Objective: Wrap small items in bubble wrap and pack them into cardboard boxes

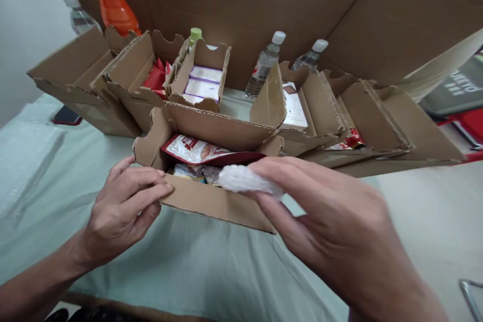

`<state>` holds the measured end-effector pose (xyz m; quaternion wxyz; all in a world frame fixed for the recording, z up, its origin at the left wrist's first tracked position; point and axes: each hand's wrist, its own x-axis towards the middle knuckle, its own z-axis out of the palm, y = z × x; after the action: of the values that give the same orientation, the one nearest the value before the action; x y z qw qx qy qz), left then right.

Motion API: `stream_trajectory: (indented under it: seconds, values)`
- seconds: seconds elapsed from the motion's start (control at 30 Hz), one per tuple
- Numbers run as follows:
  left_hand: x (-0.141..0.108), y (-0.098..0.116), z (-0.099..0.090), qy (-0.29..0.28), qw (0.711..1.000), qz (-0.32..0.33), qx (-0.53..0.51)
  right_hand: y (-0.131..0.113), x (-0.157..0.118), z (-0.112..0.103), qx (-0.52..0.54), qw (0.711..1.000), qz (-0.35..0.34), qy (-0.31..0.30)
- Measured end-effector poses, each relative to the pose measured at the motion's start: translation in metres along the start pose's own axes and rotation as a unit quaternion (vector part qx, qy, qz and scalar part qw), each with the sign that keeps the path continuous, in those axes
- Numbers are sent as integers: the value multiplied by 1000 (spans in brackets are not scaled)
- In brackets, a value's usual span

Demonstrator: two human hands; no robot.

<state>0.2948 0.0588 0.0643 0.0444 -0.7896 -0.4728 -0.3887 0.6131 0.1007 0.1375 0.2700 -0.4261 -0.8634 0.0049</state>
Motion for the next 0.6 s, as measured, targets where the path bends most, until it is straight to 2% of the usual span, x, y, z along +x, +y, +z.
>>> stream_trajectory:
  seconds: [0.03,0.1,0.2,0.3,0.43,0.5,0.6]
  values:
    - [-1,0,1,1,1000,-3,-2,-6,26,7,-21,998,-42,-42]
    - [-1,0,1,2,1000,-10,-6,-14,58,22,-79,985,-117,-98]
    - [0,1,2,-2,1000,-16,-11,-15,71,46,-151,960,-152,-177]
    - [0,1,2,-3,1000,-17,-21,-17,75,65,-140,953,-148,-225]
    - [1,1,3,3,999,-23,-25,-23,84,73,-4,968,-104,-229]
    - [3,1,4,1,999,-21,-25,-24,83,68,52,974,-81,-206]
    - [3,2,3,8,999,-15,-29,-22,69,50,73,983,-70,-150]
